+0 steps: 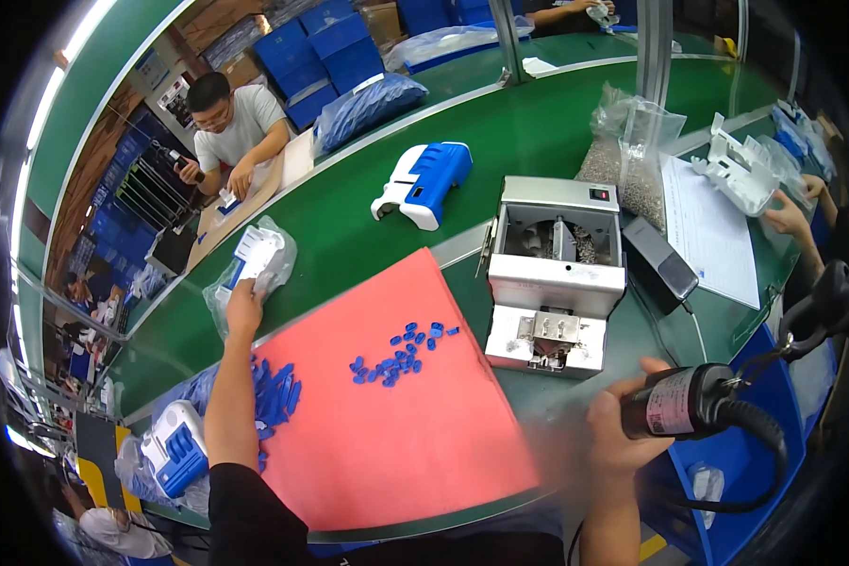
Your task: Assembling blue and white plastic toy gun components using an electric screwdriver on a factory line.
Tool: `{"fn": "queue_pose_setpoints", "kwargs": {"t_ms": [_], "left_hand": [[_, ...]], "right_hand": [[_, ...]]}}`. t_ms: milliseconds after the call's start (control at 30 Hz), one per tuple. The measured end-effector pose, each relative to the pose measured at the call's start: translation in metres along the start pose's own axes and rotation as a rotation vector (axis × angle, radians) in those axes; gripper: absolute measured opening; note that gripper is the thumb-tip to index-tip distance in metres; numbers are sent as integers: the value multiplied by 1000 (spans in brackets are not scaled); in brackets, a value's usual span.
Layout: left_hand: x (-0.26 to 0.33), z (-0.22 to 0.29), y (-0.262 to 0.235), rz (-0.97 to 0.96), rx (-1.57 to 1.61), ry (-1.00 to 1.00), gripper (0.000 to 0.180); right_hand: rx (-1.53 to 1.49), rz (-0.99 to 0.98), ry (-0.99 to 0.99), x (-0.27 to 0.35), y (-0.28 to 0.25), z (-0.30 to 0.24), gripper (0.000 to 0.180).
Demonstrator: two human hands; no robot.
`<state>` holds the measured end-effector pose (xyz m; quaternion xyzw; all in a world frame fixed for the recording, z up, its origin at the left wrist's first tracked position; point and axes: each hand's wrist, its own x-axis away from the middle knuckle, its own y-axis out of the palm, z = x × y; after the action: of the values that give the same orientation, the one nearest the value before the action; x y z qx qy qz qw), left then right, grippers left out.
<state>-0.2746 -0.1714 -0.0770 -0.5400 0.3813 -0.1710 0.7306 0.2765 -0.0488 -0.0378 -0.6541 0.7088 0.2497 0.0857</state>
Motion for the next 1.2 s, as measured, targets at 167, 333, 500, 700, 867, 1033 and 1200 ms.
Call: {"fn": "queue_pose_setpoints", "kwargs": {"t_ms": [167,333,500,700,867,1033,1200], "left_hand": [[-12,28,-25,131,-224,176,61],[-28,192,-5,139,264,535,52],[-50,246,41,207,-43,636,46],[-31,228,-17,336,297,174,25],[34,139,-112,103,839,-82,25],[168,128,-149,68,1538,-600,25],[272,113,-138,-332,1383,-698,28]], "right_hand": [[14,-5,-4,-2,-2,5,45],[64,-5,-16,-3,-10,13,45],[-5,58,117,2,7,-8,45],[13,16,212,-3,9,-11,47],[22,-105,23,-11,20,-1,54],[185,23,-225,-18,27,-13,56],[413,271,-913,9,56,-42,48]]}}
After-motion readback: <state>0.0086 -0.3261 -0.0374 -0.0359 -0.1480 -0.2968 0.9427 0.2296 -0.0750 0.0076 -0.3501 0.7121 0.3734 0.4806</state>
